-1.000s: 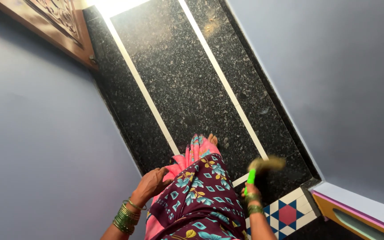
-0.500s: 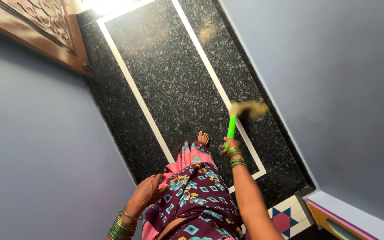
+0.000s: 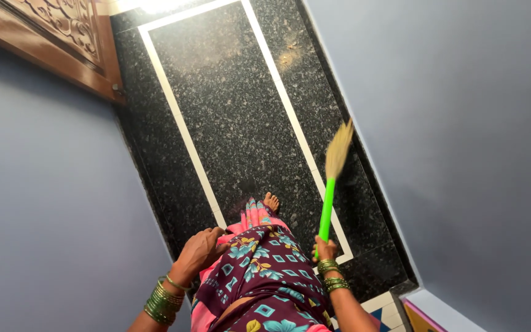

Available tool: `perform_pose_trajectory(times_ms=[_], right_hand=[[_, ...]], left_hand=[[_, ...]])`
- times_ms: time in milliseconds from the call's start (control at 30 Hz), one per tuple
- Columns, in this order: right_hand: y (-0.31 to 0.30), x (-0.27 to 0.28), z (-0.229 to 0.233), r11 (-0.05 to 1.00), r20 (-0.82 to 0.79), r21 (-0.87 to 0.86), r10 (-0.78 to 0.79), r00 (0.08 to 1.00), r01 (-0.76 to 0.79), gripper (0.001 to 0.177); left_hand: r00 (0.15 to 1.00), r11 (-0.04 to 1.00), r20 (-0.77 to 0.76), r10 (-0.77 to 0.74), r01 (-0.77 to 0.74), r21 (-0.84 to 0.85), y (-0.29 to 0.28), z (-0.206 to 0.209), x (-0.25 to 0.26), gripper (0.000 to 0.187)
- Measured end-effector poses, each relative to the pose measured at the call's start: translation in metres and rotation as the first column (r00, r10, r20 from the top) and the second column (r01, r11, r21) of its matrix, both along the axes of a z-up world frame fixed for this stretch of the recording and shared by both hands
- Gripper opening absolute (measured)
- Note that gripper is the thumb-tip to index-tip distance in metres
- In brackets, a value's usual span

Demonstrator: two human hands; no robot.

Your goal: The person sweeps the floor with a broom, moving through a hallway and across a patterned threshold while cleaning the dark tiles.

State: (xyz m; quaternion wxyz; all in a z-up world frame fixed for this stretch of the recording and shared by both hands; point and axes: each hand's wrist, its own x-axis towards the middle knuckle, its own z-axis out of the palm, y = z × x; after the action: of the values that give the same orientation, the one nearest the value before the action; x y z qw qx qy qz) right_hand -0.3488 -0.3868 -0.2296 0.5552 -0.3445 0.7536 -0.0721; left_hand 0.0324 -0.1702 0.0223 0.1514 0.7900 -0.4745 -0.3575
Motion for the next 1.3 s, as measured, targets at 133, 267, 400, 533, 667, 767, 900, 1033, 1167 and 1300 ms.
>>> perform_pose_trajectory(times_ms=[133,267,400,533,667,767,900,1033,1167,1300], right_hand=[[-0.024,0.007,-0.07,0.982,0.06,0.184,0.021,0.998,-0.032,0.026],[-0.082,0.065,-0.08,0.955,0.148,0.286,0.039,0.988,-0.081,0.024],[-0.149,0.144,-0.057,0.972,0.195,0.157,0.145,0.97,-0.177,0.02],[-0.202,0.195,-0.051,0.995,0.207,0.087,0.028,0.978,-0.047,0.018],[-0.216,0.169,-0.04,0.997,0.27,0.025,0.065,0.961,-0.075,0.021],[-0.181,0.133,-0.016,0.962,0.253,-0.157,0.258,0.932,-0.224,0.024],[-0.1,0.098,0.007,0.949,0.085,-0.175,0.279,0.956,-0.262,0.022],[-0.053,0.078,-0.009,0.989,0.091,0.087,0.112,0.99,-0.12,0.022],[-0.095,0.109,-0.048,0.933,0.033,0.276,0.231,0.972,-0.231,0.024],[-0.133,0.172,-0.044,0.899,0.201,0.284,0.285,0.937,-0.334,0.022]], left_hand=[[0.999,0.998,-0.019,0.033,-0.032,0.045,-0.01,0.005,-0.007,0.043],[0.996,0.994,-0.007,0.084,-0.084,0.063,-0.008,0.006,-0.014,0.046],[0.993,0.993,-0.017,0.12,-0.12,0.004,-0.003,0.0,-0.022,0.046],[0.994,0.993,0.004,0.112,-0.112,0.027,-0.006,0.01,-0.028,0.045],[0.988,0.98,-0.037,0.147,-0.14,0.144,-0.014,0.017,-0.027,0.047],[0.984,0.975,-0.01,0.177,-0.173,0.142,-0.009,0.01,-0.029,0.048],[0.973,0.967,-0.017,0.232,-0.229,0.11,-0.007,0.006,-0.029,0.051],[0.964,0.954,-0.023,0.265,-0.259,0.152,-0.007,0.009,-0.03,0.052],[0.956,0.948,-0.034,0.29,-0.282,0.149,-0.005,0.005,-0.037,0.049],[0.96,0.954,-0.013,0.279,-0.276,0.114,-0.001,0.003,-0.046,0.049]])
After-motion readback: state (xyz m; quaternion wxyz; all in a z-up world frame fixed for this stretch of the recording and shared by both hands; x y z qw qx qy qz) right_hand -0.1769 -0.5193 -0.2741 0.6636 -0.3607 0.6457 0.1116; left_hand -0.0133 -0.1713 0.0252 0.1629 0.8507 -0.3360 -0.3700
